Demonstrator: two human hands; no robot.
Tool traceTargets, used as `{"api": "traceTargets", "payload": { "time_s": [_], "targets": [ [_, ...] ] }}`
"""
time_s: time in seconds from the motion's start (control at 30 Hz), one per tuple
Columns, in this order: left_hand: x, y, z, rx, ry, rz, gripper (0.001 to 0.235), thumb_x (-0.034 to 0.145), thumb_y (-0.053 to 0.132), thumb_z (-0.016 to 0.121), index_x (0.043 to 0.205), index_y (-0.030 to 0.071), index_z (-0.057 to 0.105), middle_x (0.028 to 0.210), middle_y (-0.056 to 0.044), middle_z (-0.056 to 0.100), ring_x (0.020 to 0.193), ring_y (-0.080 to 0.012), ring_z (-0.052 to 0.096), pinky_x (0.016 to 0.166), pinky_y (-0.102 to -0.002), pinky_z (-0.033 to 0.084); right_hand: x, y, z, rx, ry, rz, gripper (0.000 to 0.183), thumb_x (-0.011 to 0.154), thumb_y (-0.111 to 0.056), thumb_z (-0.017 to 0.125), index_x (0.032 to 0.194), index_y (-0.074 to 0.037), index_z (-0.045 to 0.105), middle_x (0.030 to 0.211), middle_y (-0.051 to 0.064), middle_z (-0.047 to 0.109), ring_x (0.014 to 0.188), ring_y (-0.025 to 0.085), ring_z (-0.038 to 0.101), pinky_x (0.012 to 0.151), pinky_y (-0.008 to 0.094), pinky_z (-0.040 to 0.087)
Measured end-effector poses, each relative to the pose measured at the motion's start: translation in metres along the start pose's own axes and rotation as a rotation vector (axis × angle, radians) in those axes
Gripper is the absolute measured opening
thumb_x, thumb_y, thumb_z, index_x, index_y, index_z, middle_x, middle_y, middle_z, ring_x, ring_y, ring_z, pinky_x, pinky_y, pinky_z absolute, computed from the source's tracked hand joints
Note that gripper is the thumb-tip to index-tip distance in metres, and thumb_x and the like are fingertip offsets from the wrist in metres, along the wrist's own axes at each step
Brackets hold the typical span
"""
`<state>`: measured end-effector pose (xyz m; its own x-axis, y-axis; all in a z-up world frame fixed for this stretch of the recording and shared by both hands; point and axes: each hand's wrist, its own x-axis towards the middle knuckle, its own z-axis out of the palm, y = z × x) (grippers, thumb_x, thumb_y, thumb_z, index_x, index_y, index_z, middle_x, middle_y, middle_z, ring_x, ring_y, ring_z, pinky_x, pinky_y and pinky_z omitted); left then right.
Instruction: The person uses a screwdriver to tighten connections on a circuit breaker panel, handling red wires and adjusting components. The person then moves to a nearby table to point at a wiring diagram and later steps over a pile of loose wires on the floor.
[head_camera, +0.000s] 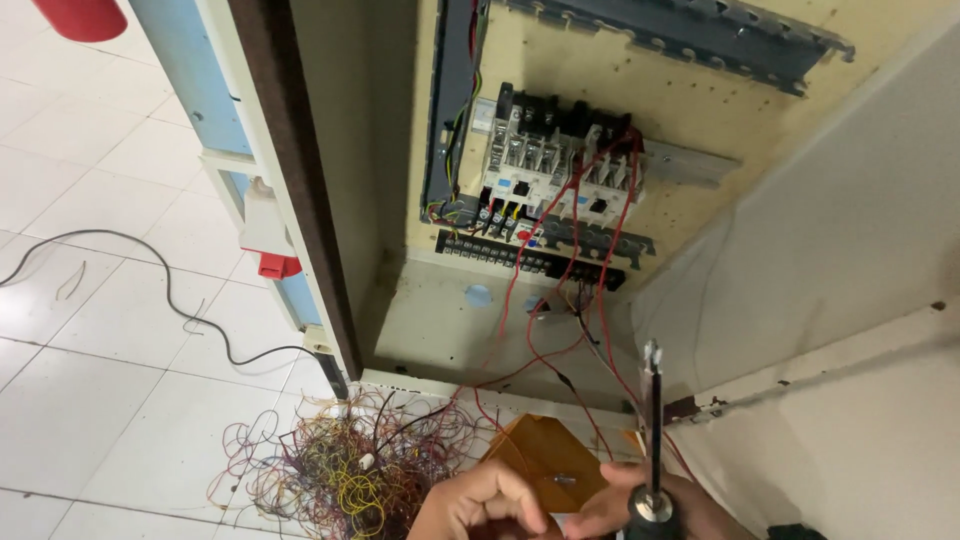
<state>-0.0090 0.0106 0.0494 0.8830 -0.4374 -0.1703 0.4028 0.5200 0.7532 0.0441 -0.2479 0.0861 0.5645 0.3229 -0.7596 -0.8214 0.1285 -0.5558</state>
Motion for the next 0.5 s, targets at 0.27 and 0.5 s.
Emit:
{"api": "traceTargets", "payload": {
  "time_s": [0.27, 0.5],
  "targets": [
    [0.008, -0.016, -0.015, 0.043, -0.233, 0.312, 0.025, 0.096, 0.013, 0.074, 0.113, -0.005, 0.07, 0.104, -0.018, 0.076, 0.094, -0.0223, 0.074, 0.089, -0.029, 0.062, 0.005, -0.002, 0.01, 0.159, 0.112, 0.054, 0.062, 0.1, -0.026, 0.048, 0.096, 0.03, 0.074, 0.096, 0.042, 0.071, 0.092, 0.052, 0.068, 0.094, 0.056, 0.051],
    [0.011, -0.012, -0.007, 0.482, 0.023, 0.219, 0.011, 0.093, 0.021, 0.079, 0.098, 0.014, 0.085, 0.089, 0.001, 0.082, 0.08, -0.0037, 0.073, 0.078, -0.017, 0.055, 0.025, -0.006, 0.001, 0.221, 0.182, 0.282, 0.067, 0.094, -0.037, 0.061, 0.1, 0.029, 0.075, 0.083, 0.029, 0.071, 0.083, 0.038, 0.068, 0.086, 0.036, 0.052]
  ]
}}
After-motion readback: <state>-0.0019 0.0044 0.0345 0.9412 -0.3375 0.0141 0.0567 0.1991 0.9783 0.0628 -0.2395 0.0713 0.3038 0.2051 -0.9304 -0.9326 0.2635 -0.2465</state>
